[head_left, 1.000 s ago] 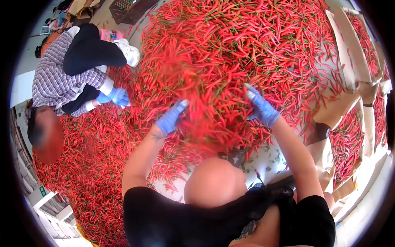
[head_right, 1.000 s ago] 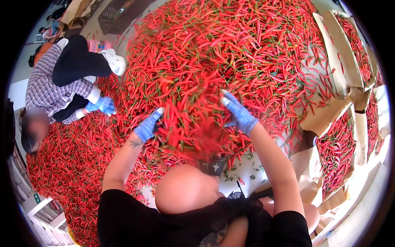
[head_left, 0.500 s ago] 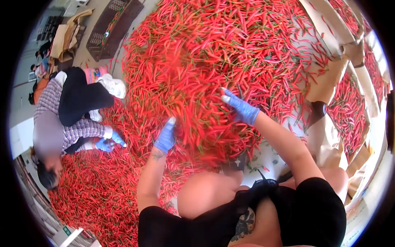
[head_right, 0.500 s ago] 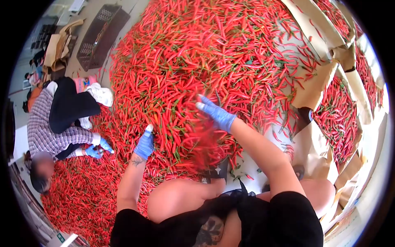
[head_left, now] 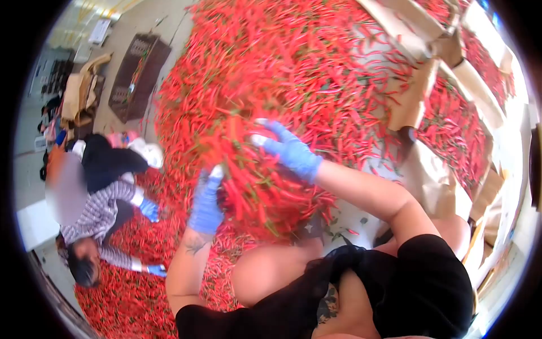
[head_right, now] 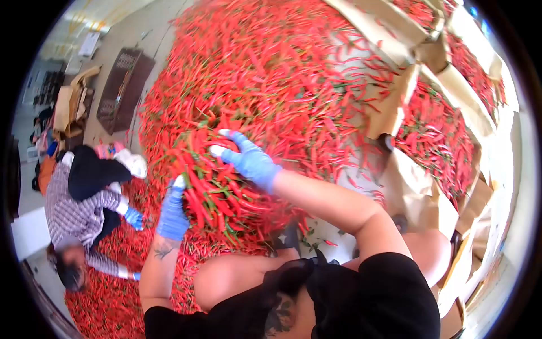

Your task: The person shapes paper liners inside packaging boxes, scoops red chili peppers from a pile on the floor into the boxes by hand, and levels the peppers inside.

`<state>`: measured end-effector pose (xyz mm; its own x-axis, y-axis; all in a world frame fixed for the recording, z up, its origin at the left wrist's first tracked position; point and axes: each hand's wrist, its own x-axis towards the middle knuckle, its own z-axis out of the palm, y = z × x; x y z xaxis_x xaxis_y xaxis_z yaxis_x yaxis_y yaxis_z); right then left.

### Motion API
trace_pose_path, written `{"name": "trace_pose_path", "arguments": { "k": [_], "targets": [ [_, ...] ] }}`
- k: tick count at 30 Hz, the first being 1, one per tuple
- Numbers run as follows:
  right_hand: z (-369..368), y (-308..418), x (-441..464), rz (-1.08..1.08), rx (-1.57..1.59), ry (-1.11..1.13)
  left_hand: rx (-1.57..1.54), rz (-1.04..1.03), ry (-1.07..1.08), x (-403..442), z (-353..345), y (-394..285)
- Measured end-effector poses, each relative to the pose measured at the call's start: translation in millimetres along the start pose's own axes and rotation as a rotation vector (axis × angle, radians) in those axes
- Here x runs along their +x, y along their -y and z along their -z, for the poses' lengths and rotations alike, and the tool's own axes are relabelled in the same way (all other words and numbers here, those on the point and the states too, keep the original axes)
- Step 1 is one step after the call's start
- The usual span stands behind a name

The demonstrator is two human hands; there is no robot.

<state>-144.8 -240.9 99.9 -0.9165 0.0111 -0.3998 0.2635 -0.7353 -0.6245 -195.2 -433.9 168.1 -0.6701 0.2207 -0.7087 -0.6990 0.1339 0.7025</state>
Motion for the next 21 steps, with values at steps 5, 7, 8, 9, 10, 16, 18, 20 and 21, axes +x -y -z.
{"name": "trace_pose_path", "arguments": {
  "k": [5, 7, 8, 9, 10, 16, 18, 20, 21],
  "targets": [
    [7, 93, -42, 0.150, -0.232, -0.077, 0.067, -0.084, 0.273, -24, -72, -52],
    [20, 137, -78, 0.164, -0.268, -0.177, 0.200, -0.134, 0.269, -45, -124, -68],
    [27, 155, -90, 0.142, -0.296, -0.210, 0.221, -0.177, 0.393, -43, -140, -71],
    [50, 155, -88, 0.298, -0.125, -0.134, 0.228, -0.190, 0.421, -51, -168, -75],
    [62, 174, -106, 0.364, -0.134, -0.158, 0.230, -0.210, 0.419, -65, -203, -77],
    [174, 265, -218, 0.523, -0.128, -0.314, 0.254, -0.051, 0.870, -73, -369, -66],
    [213, 280, -255, 0.517, -0.095, -0.381, 0.274, 0.021, 0.917, -50, -421, -36],
    [260, 286, -283, 0.467, -0.150, -0.504, 0.241, 0.051, 0.972, -53, -469, -5],
    [289, 286, -294, 0.439, -0.200, -0.560, 0.250, 0.105, 0.984, -46, -492, 12]
  ]
}}
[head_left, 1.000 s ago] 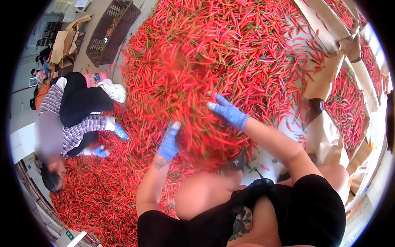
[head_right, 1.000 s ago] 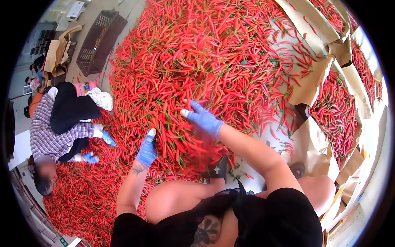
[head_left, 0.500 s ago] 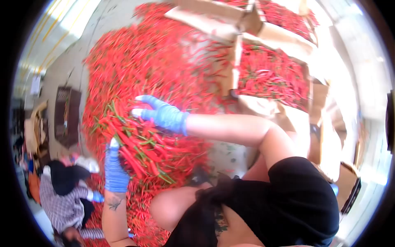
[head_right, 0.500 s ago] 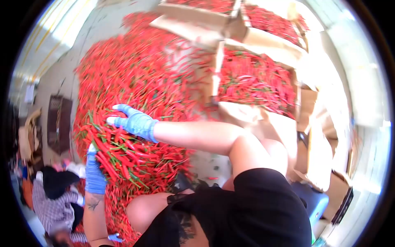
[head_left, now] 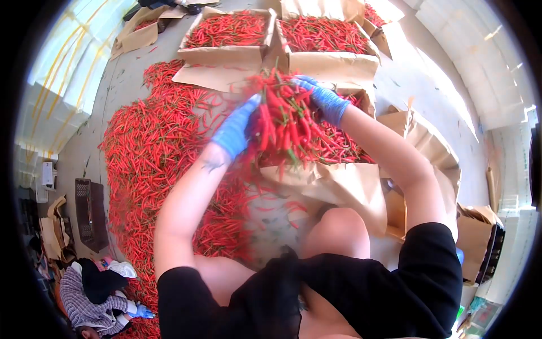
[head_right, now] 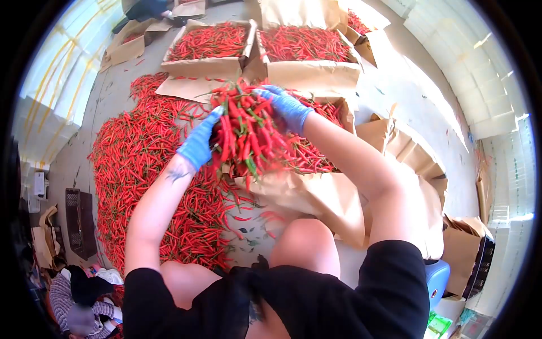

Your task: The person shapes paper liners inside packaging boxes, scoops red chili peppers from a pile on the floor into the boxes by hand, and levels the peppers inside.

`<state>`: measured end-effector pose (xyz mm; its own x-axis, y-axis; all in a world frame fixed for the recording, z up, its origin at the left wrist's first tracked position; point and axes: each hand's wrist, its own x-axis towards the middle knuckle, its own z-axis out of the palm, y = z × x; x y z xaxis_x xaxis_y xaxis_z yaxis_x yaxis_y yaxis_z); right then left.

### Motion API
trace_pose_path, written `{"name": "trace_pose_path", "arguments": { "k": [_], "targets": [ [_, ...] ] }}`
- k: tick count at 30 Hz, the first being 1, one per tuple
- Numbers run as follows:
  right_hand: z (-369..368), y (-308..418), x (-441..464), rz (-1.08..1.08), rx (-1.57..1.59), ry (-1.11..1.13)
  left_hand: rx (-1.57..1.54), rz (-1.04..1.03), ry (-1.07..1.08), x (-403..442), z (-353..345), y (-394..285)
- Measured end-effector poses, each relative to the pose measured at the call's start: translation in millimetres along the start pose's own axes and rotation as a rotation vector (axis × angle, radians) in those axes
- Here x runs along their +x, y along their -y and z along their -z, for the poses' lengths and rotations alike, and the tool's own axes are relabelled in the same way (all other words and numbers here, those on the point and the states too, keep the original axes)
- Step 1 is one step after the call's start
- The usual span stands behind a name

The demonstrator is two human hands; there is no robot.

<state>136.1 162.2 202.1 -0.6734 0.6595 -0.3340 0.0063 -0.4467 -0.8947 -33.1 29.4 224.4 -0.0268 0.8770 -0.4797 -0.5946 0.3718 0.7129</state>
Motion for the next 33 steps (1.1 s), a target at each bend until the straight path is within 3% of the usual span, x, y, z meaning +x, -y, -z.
{"name": "trace_pose_path", "arguments": {
  "k": [4, 6, 8, 12, 14, 16, 18, 19, 20, 22, 23, 24, 27, 28, 30, 33],
  "targets": [
    [94, -34, 16, -0.037, -0.232, -0.123, 0.204, 0.111, -0.137, 102, -2, 58],
    [113, -53, 11, -0.012, -0.403, -0.298, 0.215, -0.151, -0.038, 139, 11, 96],
    [145, -78, 24, -0.047, -0.396, -0.235, 0.702, -0.196, -0.357, 153, 15, 107],
    [166, -91, 12, -0.164, -0.431, -0.328, 0.882, -0.235, -0.431, 176, 46, 121],
    [177, -102, 4, -0.073, -0.319, -0.266, 0.906, -0.170, -0.377, 161, 40, 109],
    [159, -58, -30, -0.219, -0.492, -0.311, 0.650, -0.118, -0.213, 137, 39, 88],
    [180, -50, -37, -0.216, -1.198, -0.263, 1.243, -0.072, -0.109, 114, 43, 53],
    [156, -26, -47, -0.261, -1.300, -0.331, 1.640, -0.118, -0.195, 106, 31, 45],
    [133, -22, -49, -0.067, -1.366, -0.453, 1.641, -0.097, -0.193, 99, 13, 45],
    [108, -37, -34, 0.361, -1.404, -0.401, 1.732, -0.447, -0.397, 96, -25, 54],
    [98, -48, -23, 0.479, -1.392, -0.313, 1.797, -0.823, -0.319, 115, -12, 71],
    [91, -58, -15, 0.592, -1.375, -0.226, 1.883, -0.902, -0.303, 117, -16, 81],
    [93, -87, -9, 0.659, -1.395, -0.202, 1.824, -0.532, -0.244, 131, 10, 107],
    [112, -106, -3, 0.689, -1.446, -0.201, 1.849, -0.620, -0.247, 134, 26, 109],
    [135, -113, 1, 0.678, -1.377, -0.265, 1.549, -0.838, -0.160, 149, 71, 119],
    [146, -116, 2, 0.716, -1.325, -0.278, 1.326, -0.987, -0.217, 148, 90, 134]
  ]
}}
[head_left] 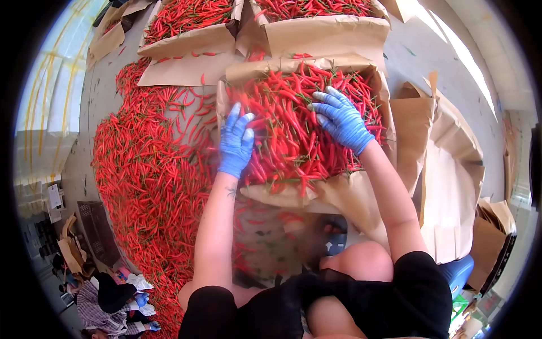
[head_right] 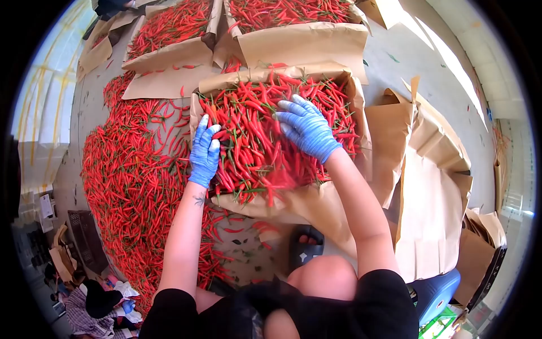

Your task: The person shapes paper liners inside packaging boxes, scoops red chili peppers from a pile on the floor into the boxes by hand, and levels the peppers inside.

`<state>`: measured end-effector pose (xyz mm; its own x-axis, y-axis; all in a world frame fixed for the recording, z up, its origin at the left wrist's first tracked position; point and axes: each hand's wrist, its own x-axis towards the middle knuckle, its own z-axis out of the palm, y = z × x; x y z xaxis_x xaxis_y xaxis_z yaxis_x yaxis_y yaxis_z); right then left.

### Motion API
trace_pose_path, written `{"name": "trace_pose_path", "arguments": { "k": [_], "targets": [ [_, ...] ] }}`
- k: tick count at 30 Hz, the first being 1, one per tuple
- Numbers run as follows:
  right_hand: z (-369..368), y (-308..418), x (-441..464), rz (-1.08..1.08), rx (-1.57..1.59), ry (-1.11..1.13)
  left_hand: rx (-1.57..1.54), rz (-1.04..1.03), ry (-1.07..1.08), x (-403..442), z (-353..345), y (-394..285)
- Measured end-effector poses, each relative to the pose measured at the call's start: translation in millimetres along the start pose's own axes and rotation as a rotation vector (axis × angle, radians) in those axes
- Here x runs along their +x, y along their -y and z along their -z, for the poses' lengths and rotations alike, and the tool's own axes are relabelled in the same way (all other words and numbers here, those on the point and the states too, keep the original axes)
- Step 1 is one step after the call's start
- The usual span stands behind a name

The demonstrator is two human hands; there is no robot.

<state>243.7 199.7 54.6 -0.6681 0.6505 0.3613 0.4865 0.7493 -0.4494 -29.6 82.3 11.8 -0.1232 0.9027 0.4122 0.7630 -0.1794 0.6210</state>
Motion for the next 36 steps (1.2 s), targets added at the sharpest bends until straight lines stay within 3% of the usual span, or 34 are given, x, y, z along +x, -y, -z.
{"name": "trace_pose_path", "arguments": {
  "k": [2, 3, 4, 5, 7, 9, 11, 13, 16, 17, 19, 21, 23, 25, 27, 28, 29, 30, 31, 33, 35, 36],
  "targets": [
    [5, 2, 6, -0.029, 0.017, 0.030, -0.006, 0.004, -0.032, -2, -2, 3],
    [8, 4, 10, -0.060, 0.036, 0.063, -0.218, 0.113, -0.010, -2, -3, 5],
    [11, 14, 16, -0.081, -0.079, -0.042, -0.429, 0.226, 0.016, -5, -1, 6],
    [15, 26, 21, -0.079, -0.074, -0.041, -0.424, 0.229, 0.015, -5, 0, 8],
    [26, 62, 32, -0.078, 0.033, -0.178, -0.846, 0.400, -0.013, -5, 6, 8],
    [27, 96, 41, -0.058, 0.207, 0.109, -0.941, 0.491, -0.019, 0, 16, 0],
    [7, 114, 47, -0.009, 0.078, 0.213, -0.970, 0.526, -0.006, 5, 23, -12],
    [-19, 117, 48, -0.019, -0.045, 0.215, -0.970, 0.564, -0.078, 5, 20, -13],
    [-34, 114, 49, -0.053, -0.203, 0.246, -0.620, 0.340, -0.009, 0, 17, -3],
    [-34, 112, 49, -0.075, -0.239, 0.278, -0.630, 0.333, -0.006, -4, 14, -5],
    [-33, 109, 46, -0.117, -0.155, 0.230, -0.194, 0.299, -0.072, -4, 21, -25],
    [-31, 115, 39, -0.135, 0.425, -0.248, -0.178, 0.345, -0.080, -8, 28, -43],
    [-1, 131, 36, -0.104, 0.414, -0.354, -0.086, 0.279, -0.067, -19, 29, -48],
    [22, 141, 18, 0.141, 0.431, 0.013, 0.041, 0.138, -0.042, -29, 30, -47],
    [30, 157, -9, 0.168, 0.133, 0.496, 0.234, -0.046, -0.063, -35, 31, -45],
    [33, 157, -15, 0.165, 0.133, 0.497, 0.327, -0.103, 0.022, -38, 32, -50],
    [35, 156, -22, 0.096, 0.184, 0.673, 0.419, -0.158, 0.111, -41, 31, -56],
    [38, 155, -28, 0.023, 0.238, 0.852, 0.461, -0.099, 0.248, -39, 27, -60],
    [42, 156, -31, 0.014, 0.248, 0.863, 0.479, -0.081, 0.271, -40, 18, -54],
    [53, 155, -33, -0.062, 0.214, 1.322, 0.433, -0.158, 0.216, -34, 8, -33],
    [62, 139, -46, -0.088, 0.344, 1.277, 0.470, -0.165, 0.216, -26, 6, -27],
    [70, 133, -41, -0.103, 0.326, 1.059, 0.503, -0.166, 0.229, -23, 8, -24]
  ]
}}
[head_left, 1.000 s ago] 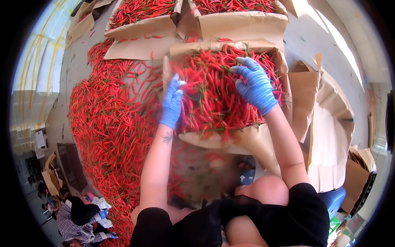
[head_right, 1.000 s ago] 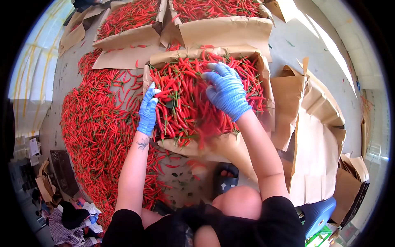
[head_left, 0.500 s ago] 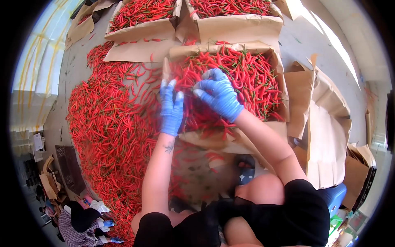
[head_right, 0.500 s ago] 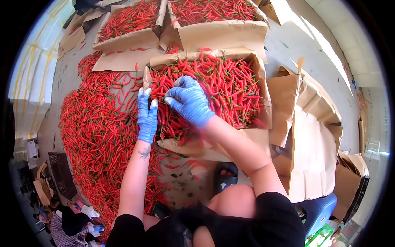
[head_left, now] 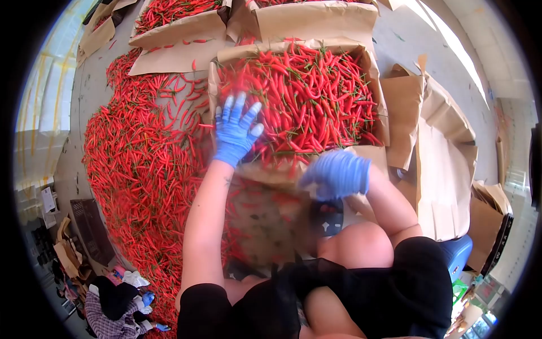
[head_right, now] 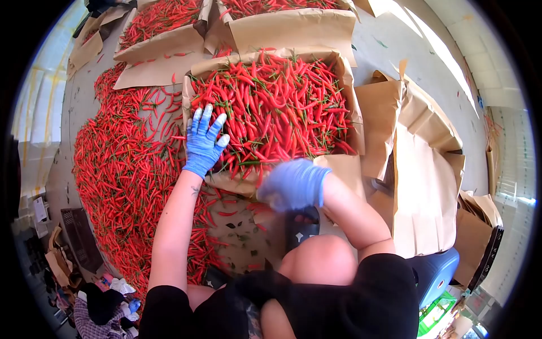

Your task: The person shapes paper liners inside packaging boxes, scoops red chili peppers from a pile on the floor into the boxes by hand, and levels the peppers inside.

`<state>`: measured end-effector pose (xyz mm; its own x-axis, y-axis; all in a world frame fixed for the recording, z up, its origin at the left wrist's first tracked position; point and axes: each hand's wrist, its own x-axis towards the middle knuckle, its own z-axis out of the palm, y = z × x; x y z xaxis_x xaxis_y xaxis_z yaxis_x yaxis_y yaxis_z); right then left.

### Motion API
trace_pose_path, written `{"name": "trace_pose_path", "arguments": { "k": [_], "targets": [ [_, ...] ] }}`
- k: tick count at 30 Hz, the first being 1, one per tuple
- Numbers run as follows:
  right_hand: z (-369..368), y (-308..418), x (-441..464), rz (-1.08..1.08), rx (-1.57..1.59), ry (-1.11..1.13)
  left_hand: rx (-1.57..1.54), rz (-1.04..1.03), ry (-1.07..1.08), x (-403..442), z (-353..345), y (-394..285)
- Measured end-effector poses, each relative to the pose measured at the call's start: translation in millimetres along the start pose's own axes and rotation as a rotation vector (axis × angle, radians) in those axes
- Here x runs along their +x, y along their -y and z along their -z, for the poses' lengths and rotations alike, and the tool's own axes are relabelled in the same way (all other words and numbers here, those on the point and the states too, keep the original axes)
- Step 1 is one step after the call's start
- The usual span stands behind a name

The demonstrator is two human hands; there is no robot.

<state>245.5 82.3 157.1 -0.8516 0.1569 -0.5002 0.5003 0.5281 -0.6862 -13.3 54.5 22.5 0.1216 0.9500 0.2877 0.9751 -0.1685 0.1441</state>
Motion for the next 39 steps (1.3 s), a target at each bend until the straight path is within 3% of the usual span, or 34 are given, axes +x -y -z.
{"name": "trace_pose_path", "arguments": {
  "k": [3, 7, 9, 10, 14, 17, 20, 24, 27, 29, 30, 31, 33, 35, 36, 37, 39],
  "targets": [
    [13, -31, 16, -0.009, -0.054, -0.593, 0.025, 0.000, 0.010, 5, 19, -6],
    [10, -32, 45, -0.011, -0.190, -0.683, -0.135, 0.106, -0.020, -3, 34, -21],
    [0, -36, 58, -0.078, -0.511, -0.700, -0.154, 0.088, -0.134, -8, 34, -24],
    [-3, -40, 62, -0.090, -0.520, -0.714, -0.144, 0.073, -0.229, -10, 35, -26],
    [-7, -55, 62, -0.068, -0.355, -0.735, -0.336, 0.158, -0.388, -18, 42, -53],
    [-8, -63, 62, 0.063, -0.222, -0.865, -0.315, 0.088, -0.303, -14, 42, -84],
    [-10, -62, 60, 0.176, -0.157, -0.914, -0.380, 0.159, -0.190, -4, 32, -93],
    [-17, -61, 61, 0.166, -0.091, -1.062, -0.362, 0.062, -0.267, 3, 48, -84],
    [-23, -62, 65, 0.046, 0.187, -1.059, -0.523, 0.150, -0.265, -9, 67, -71],
    [-17, -56, 56, -0.098, 0.047, -0.914, -0.669, 0.242, 0.042, -35, 88, -62],
    [-6, -49, 47, -0.118, -0.004, -0.916, -0.435, -0.001, 0.254, -48, 93, -53],
    [5, -43, 39, -0.137, -0.053, -0.916, -0.384, -0.084, 0.317, -59, 99, -55],
    [33, -55, 40, -0.012, 0.010, -1.122, -0.467, 0.065, 0.461, -67, 113, -55],
    [74, -74, 47, -0.059, -0.200, -1.172, -0.487, 0.013, 0.189, -36, 116, -60],
    [93, -92, 47, -0.215, -0.229, -1.044, -0.603, 0.159, 0.138, -21, 112, -62],
    [108, -102, 41, -0.371, -0.259, -0.913, -0.557, 0.120, 0.043, -7, 96, -55],
    [123, -113, 16, -0.584, -0.325, -0.632, -0.734, 0.282, -0.030, 15, 74, -50]
  ]
}}
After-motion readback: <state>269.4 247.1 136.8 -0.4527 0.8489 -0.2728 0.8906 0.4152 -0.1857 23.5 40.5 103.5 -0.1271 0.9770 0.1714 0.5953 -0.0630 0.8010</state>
